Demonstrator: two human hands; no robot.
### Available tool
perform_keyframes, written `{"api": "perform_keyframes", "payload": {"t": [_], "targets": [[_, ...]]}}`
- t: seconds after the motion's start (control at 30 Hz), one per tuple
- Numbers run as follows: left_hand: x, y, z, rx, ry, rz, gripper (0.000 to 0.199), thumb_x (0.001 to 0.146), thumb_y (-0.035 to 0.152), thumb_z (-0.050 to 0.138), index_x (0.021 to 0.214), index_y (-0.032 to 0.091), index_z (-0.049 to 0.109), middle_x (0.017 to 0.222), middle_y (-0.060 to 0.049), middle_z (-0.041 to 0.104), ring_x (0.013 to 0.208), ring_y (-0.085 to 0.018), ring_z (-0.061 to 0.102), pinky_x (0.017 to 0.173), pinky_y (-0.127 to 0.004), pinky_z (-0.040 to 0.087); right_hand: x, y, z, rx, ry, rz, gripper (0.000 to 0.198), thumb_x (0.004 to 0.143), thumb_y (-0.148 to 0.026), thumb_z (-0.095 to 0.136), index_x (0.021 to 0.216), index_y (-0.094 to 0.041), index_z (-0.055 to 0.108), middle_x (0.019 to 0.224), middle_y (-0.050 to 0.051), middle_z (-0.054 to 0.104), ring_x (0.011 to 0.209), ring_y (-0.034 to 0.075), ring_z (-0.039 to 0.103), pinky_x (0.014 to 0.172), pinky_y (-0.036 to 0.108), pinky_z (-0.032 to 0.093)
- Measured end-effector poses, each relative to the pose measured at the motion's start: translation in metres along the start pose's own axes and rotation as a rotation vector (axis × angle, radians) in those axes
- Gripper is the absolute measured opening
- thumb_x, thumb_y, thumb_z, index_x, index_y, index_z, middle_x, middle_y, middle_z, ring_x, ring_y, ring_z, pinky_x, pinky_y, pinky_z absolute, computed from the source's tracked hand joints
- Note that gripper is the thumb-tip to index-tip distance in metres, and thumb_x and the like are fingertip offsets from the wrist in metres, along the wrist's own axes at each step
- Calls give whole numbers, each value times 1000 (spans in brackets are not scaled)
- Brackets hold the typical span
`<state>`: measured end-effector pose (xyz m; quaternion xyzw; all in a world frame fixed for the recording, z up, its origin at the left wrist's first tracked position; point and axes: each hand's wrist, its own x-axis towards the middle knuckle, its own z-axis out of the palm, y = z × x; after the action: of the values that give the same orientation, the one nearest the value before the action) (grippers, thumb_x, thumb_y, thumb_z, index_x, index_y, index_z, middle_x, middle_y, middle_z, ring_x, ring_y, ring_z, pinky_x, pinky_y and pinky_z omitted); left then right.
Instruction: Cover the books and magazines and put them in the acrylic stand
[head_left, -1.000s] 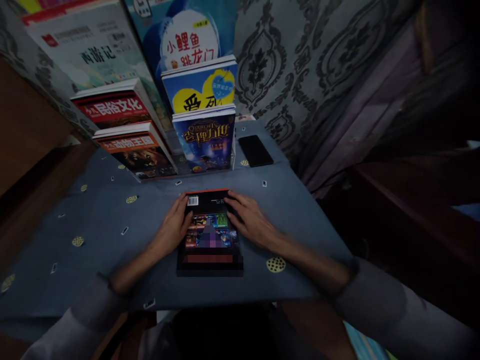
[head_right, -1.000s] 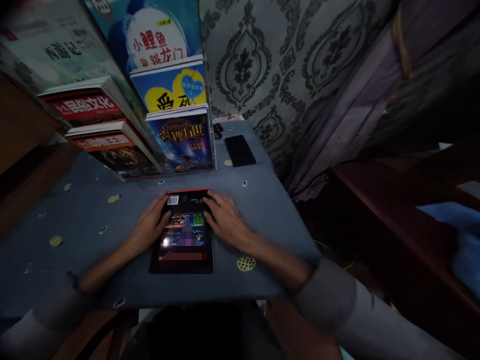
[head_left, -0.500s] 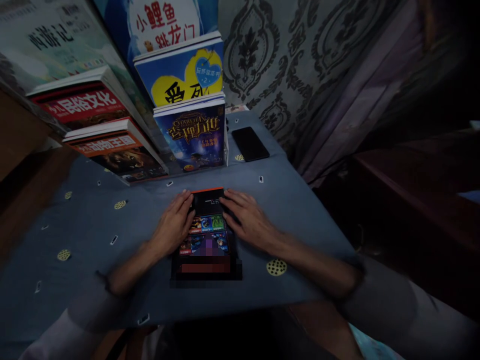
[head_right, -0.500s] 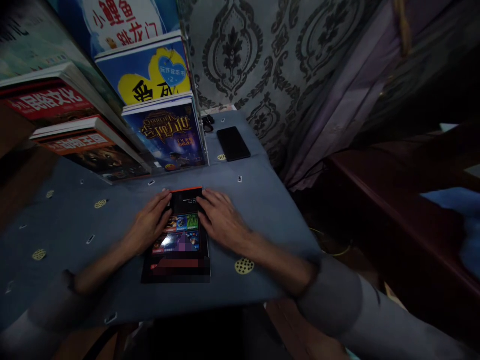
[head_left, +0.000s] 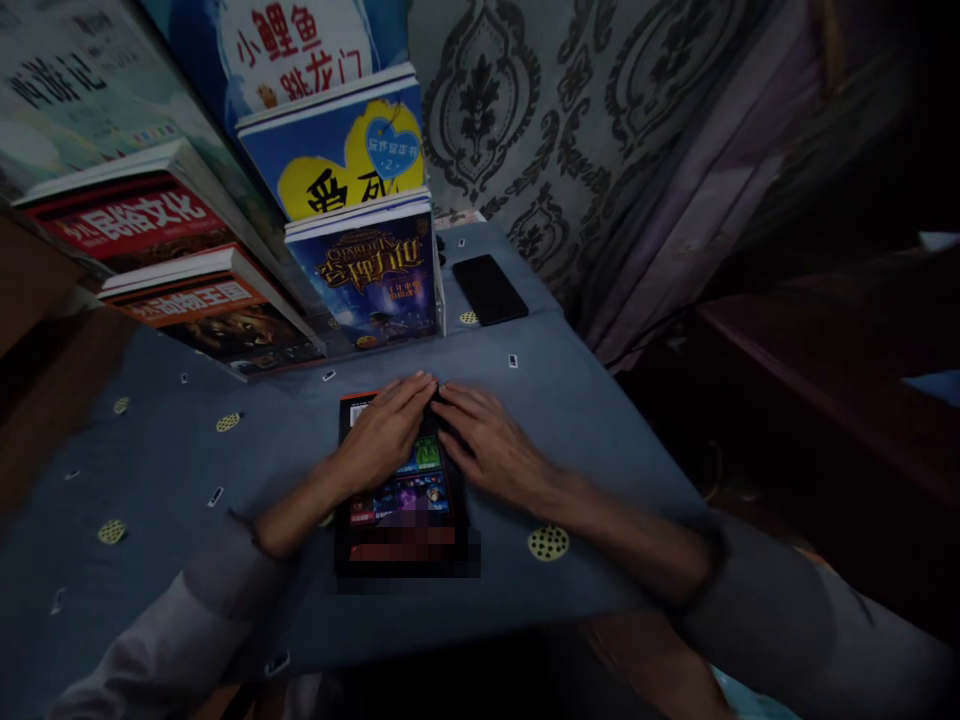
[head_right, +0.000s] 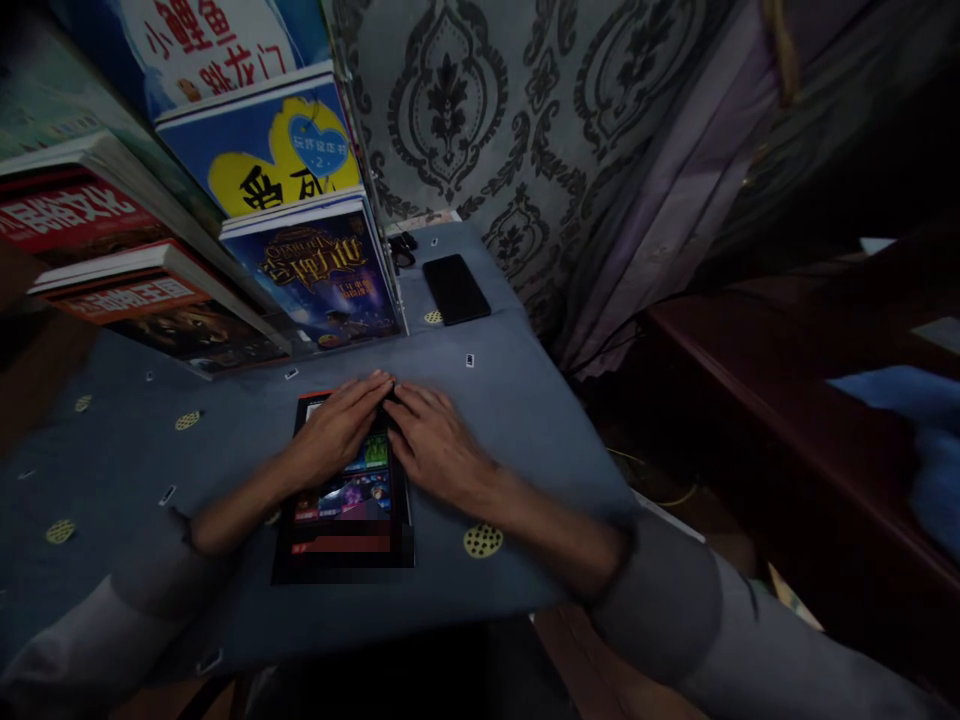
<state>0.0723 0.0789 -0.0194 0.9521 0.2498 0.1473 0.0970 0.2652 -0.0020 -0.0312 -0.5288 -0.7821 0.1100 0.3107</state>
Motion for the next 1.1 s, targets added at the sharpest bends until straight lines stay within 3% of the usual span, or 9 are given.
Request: {"api": "perform_keyframes", "payload": {"t": [0.3,0.5,0.77,1.1], "targets": [[1,-2,4,-20,3,-3,48,103,17,35,150,19,43,155,-12,50,147,-22,42,121,-47,39,4,3,-1,-1,36,-39,35,96,-19,46,127,-17,63,133,16,66,126,32,60,106,58,50],[2,-6,4,-69,7,15,46,104,18,35,148,21,46,153,-10,52,147,-21,44,121,-48,39,10,5,-6,107,35,73,24,98,-19,40,115,-21,57,111,13,70,107,27,67,95,49,56],[1,-8,5,-71,63,69,44,103,18,37,144,19,51,150,-11,56,148,-22,42,120,-50,40,13,5,-12,283,65,113,28,95,-19,41,121,-22,52,120,12,71,114,26,67,101,48,53],[1,0,-2,7,42,110,39,101,16,41,136,16,60,143,-13,62,139,-23,54,115,-51,44,14,12,-10,324,64,97,35,98,-23,39,130,-21,52,131,12,68,123,26,64,107,52,49]]}}
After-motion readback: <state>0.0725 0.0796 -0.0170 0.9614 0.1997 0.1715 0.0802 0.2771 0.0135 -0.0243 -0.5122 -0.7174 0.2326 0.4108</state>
